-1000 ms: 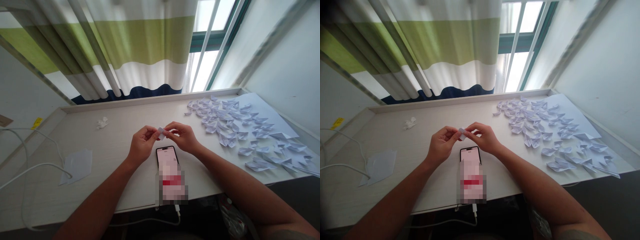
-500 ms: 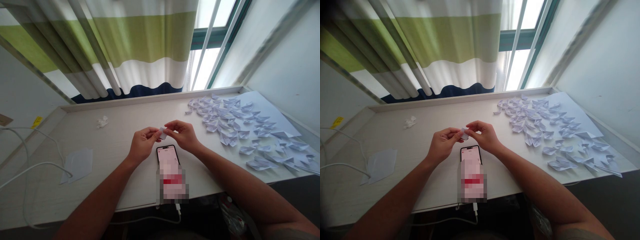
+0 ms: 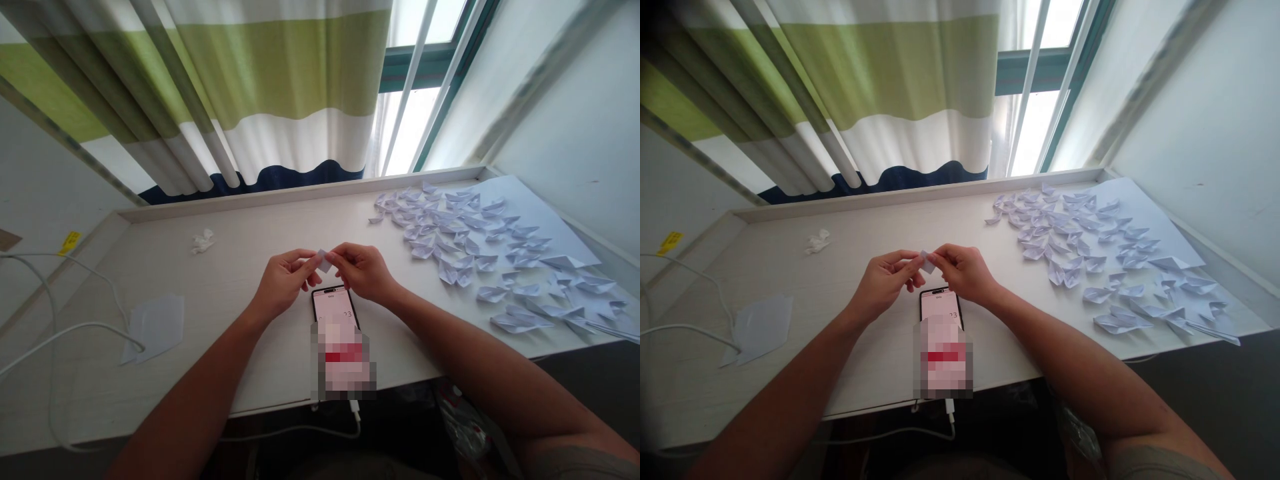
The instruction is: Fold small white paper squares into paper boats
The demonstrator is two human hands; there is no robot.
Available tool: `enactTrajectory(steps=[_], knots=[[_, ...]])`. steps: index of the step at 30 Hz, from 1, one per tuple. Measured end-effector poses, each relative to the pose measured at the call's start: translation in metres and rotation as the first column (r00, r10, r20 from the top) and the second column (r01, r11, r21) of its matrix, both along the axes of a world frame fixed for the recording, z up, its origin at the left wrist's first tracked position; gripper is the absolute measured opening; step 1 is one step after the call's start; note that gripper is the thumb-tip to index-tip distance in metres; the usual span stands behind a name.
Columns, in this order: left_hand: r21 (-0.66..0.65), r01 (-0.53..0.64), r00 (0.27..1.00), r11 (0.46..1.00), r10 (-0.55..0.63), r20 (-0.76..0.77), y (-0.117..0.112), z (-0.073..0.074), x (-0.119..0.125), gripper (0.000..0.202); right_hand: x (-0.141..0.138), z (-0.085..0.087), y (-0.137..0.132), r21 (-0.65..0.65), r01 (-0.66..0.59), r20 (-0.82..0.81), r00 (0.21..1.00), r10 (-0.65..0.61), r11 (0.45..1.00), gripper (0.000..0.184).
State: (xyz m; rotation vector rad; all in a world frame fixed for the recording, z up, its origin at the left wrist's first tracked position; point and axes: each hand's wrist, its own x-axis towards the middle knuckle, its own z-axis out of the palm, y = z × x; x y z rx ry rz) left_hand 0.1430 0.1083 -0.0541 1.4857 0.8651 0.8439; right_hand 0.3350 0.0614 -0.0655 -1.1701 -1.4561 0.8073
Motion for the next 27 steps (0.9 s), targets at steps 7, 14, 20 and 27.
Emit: enactTrajectory(steps=[7,14,20,27], knots=[[0.051,-0.049,0.994,0.997,0.043,0.103,-0.0021,0.0031,0.0016,0.031,-0.0004,-0.0031,0.0056,0.002,-0.103,-0.262,0.96,0.1,0.995,0.036],[0.126,-0.099,0.983,0.987,0.077,0.167,-0.0019,0.0011,0.0048,0.026,0.0015,-0.0042,0.0063,0.145,-0.039,-0.138,0.989,0.059,0.989,0.027],[0.207,-0.168,0.969,0.964,0.122,0.214,-0.0051,-0.0026,0.0061,0.013,0.0001,-0.0047,0.0069,0.207,-0.005,-0.136,0.99,0.034,0.978,0.028],[0.242,-0.191,0.976,0.951,0.159,0.147,-0.0044,-0.0048,0.0018,0.022,0.0017,-0.0032,0.0069,0.108,-0.072,-0.182,0.979,0.091,0.992,0.027]])
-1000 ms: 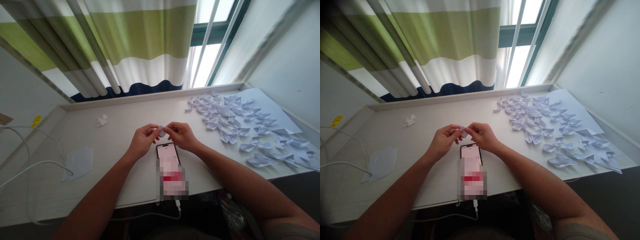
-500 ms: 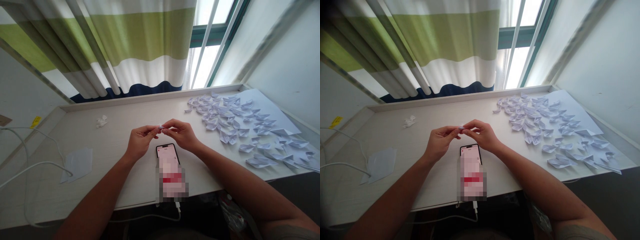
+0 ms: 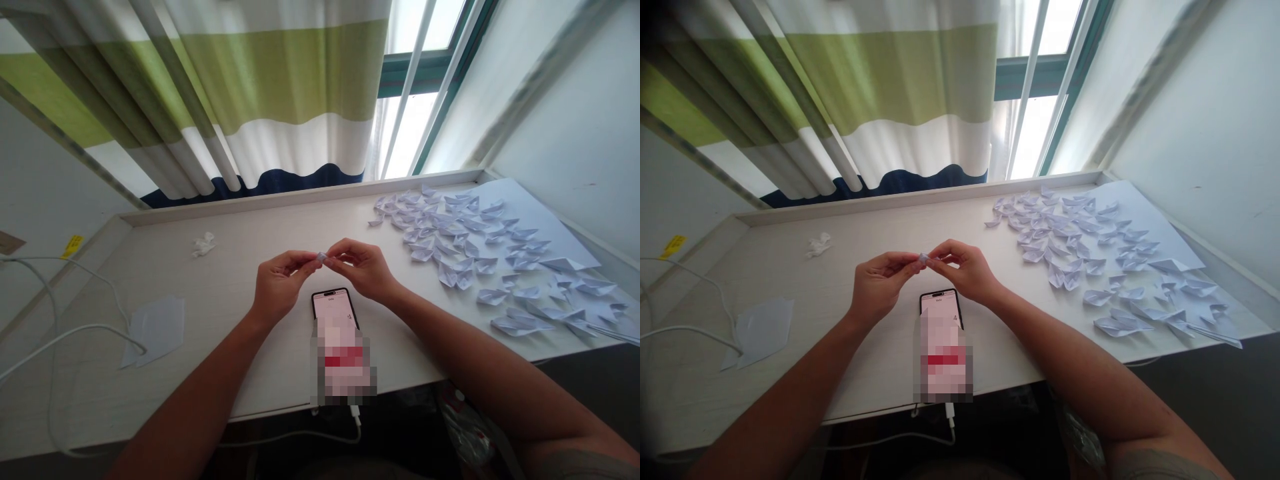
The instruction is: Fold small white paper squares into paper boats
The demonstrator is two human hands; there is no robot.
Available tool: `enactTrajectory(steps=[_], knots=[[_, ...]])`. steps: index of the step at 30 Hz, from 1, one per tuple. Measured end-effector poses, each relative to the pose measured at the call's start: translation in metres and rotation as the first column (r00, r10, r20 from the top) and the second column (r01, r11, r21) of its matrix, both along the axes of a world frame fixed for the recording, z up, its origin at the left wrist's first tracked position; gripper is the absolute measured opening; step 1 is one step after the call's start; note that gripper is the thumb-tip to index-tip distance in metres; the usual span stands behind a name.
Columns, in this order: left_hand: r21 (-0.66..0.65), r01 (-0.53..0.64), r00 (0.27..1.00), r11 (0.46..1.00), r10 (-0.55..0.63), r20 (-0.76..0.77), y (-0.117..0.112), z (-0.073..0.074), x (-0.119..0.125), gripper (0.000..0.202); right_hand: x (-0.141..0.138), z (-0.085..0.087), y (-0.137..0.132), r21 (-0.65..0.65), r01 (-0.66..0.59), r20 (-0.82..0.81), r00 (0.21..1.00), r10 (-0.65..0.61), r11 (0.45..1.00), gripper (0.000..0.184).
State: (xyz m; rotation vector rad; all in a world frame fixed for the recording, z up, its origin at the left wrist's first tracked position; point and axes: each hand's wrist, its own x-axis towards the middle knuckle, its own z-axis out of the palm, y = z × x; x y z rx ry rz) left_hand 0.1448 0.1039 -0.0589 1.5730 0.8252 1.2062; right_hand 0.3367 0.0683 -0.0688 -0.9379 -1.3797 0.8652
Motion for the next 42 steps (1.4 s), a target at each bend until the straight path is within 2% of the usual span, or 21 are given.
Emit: enactTrajectory(steps=[5,10,17,22,29,35,42], knots=[[-0.025,0.039,0.997,0.999,-0.041,-0.061,0.002,0.0,-0.005,0.031,0.001,-0.005,0.002,0.011,0.017,0.018,1.0,-0.017,1.0,0.029],[-0.005,0.091,0.986,0.996,-0.091,-0.138,0.005,-0.001,-0.005,0.025,0.002,-0.008,0.003,0.036,0.06,0.059,0.996,-0.062,0.998,0.027],[-0.053,0.061,0.996,0.997,-0.064,-0.065,0.003,0.001,0.0,0.021,0.003,-0.003,0.002,0.015,0.108,0.086,0.99,-0.109,0.994,0.031],[-0.035,0.045,0.998,0.998,-0.047,-0.05,0.005,0.0,-0.002,0.016,0.006,0.001,0.002,-0.062,0.082,0.217,0.974,-0.067,0.995,0.041],[-0.106,0.077,0.997,0.991,-0.078,-0.007,0.004,0.004,0.0,0.02,0.009,0.01,-0.001,-0.054,0.041,0.324,0.946,-0.022,0.998,0.051],[-0.142,0.124,0.992,0.982,-0.127,-0.014,0.004,0.008,-0.003,0.022,0.007,0.008,0.0,-0.074,-0.054,0.232,0.97,0.07,0.996,0.041],[-0.115,0.196,0.977,0.974,-0.204,-0.064,0.003,0.004,-0.003,0.022,0.005,0.013,-0.005,-0.095,-0.078,0.194,0.976,0.095,0.992,0.032]])
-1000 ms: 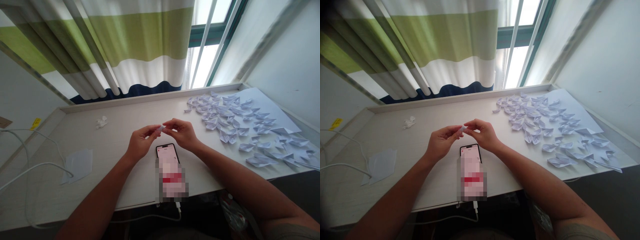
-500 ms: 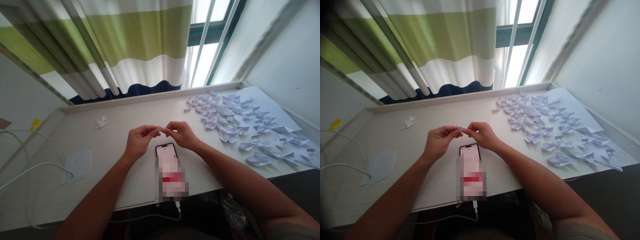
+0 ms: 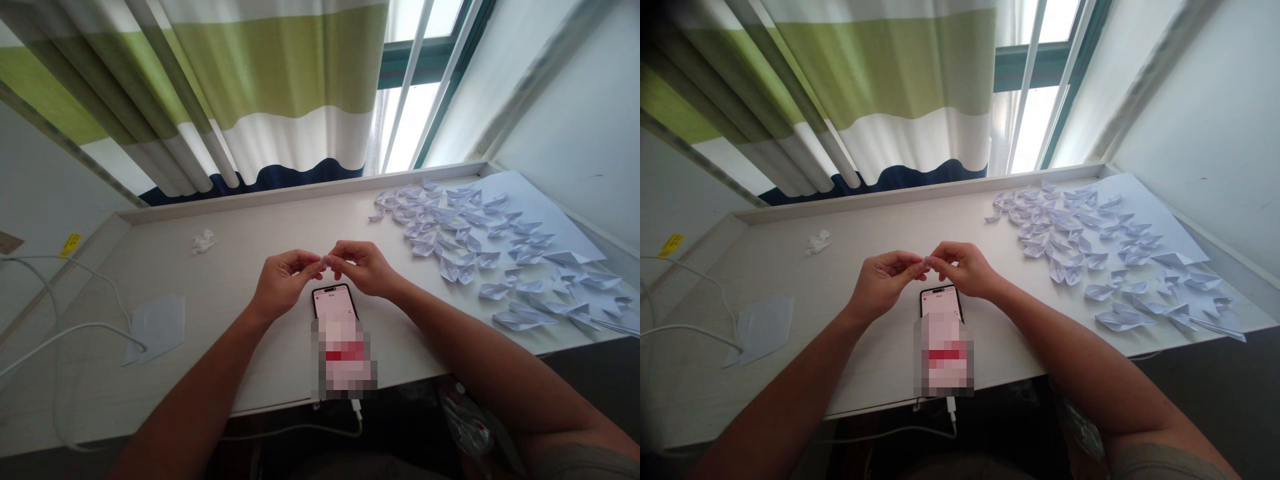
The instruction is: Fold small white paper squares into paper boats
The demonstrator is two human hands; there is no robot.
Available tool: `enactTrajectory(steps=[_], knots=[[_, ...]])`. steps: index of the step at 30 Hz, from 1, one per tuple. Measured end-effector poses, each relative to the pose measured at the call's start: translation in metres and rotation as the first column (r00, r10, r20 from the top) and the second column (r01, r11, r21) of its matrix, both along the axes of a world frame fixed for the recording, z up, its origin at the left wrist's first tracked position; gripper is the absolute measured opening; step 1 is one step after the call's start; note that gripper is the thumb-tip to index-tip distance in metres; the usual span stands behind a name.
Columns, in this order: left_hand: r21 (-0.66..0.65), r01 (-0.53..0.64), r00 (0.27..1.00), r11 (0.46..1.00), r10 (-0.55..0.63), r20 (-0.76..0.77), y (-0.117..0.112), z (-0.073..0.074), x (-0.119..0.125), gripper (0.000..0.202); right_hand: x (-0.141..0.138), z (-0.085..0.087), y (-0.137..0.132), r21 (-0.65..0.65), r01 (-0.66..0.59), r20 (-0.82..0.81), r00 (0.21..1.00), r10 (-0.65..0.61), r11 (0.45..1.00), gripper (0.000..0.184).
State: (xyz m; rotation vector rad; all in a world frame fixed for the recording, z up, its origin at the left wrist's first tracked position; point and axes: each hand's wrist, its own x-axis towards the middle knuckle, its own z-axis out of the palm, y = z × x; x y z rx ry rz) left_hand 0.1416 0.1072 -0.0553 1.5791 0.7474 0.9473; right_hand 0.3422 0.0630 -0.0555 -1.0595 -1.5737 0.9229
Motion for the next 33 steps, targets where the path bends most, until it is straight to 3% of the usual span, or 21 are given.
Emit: enactTrajectory(steps=[5,12,16,25,33], knots=[[-0.009,0.037,0.999,0.999,-0.037,-0.012,0.001,-0.005,0.002,0.024,-0.001,-0.003,0.002,-0.054,0.019,-0.045,0.999,-0.022,0.998,0.026],[-0.029,-0.132,0.991,0.991,0.133,0.008,0.004,0.0,0.002,0.031,-0.003,-0.014,0.004,-0.049,-0.027,-0.108,0.994,0.021,0.998,0.026],[-0.04,-0.154,0.988,0.987,0.155,0.009,0.003,0.0,0.003,0.032,-0.004,-0.013,0.002,-0.047,-0.016,-0.068,0.998,0.013,0.999,0.028],[0.039,-0.183,0.983,0.982,0.183,0.01,0.001,-0.006,0.004,0.024,-0.003,-0.012,0.001,-0.089,-0.004,-0.071,0.997,-0.002,0.996,0.032],[0.113,-0.179,0.98,0.977,0.187,-0.066,0.0,-0.004,0.001,0.024,-0.006,-0.012,0.005,-0.112,-0.061,-0.22,0.975,0.035,0.992,0.038]])
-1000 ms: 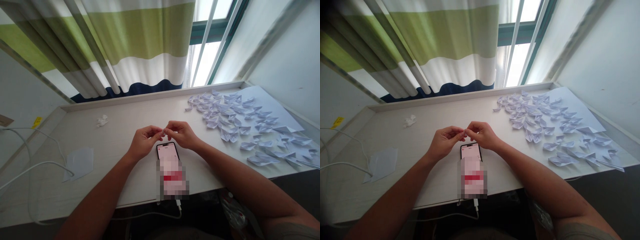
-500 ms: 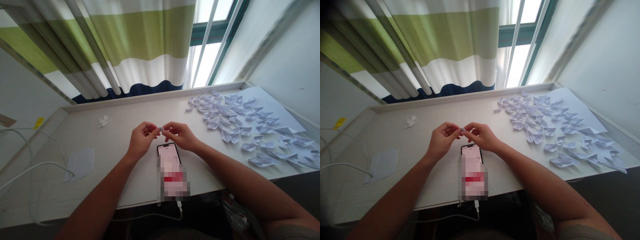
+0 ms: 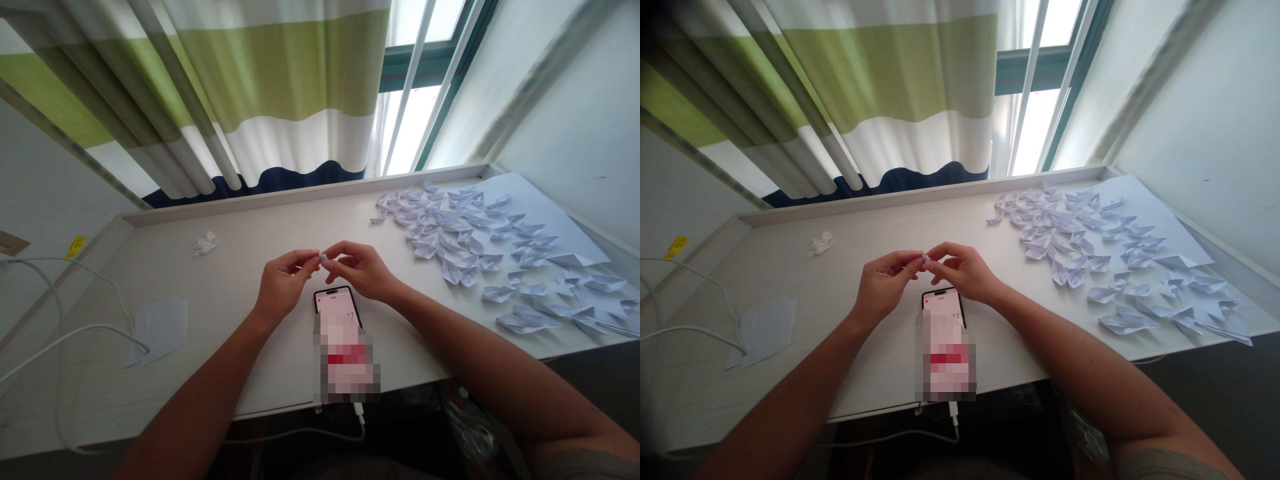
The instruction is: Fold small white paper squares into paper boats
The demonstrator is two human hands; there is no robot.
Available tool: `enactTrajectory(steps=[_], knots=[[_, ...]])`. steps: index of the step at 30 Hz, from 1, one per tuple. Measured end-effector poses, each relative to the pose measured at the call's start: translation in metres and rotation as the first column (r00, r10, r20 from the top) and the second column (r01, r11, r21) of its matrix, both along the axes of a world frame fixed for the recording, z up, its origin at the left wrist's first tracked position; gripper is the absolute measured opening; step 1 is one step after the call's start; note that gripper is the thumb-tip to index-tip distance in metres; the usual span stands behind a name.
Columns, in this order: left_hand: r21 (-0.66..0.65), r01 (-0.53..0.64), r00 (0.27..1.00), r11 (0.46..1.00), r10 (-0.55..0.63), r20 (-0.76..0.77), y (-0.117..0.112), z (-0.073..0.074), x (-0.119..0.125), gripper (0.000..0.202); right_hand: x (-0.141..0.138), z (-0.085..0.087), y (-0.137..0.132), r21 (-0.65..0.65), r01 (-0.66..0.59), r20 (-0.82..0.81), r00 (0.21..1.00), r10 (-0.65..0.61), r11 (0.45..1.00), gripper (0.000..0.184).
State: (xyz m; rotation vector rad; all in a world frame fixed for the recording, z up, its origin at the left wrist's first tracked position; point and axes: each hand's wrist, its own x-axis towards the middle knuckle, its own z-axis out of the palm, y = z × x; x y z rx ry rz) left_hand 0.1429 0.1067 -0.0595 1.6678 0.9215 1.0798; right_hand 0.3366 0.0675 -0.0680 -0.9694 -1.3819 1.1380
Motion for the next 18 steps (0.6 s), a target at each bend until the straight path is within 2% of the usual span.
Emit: enactTrajectory(steps=[10,18], knots=[[-0.066,0.043,0.999,0.997,-0.045,-0.03,-0.0019,0.0061,-0.0002,0.024,-0.0016,0.0023,-0.0002,-0.005,-0.036,-0.064,0.997,0.035,0.999,0.035],[-0.021,-0.001,0.999,1.0,0.002,0.037,-0.0029,0.0023,0.0016,0.019,0.0006,-0.0039,0.0011,-0.014,-0.025,-0.051,0.998,0.024,1.0,0.035]])
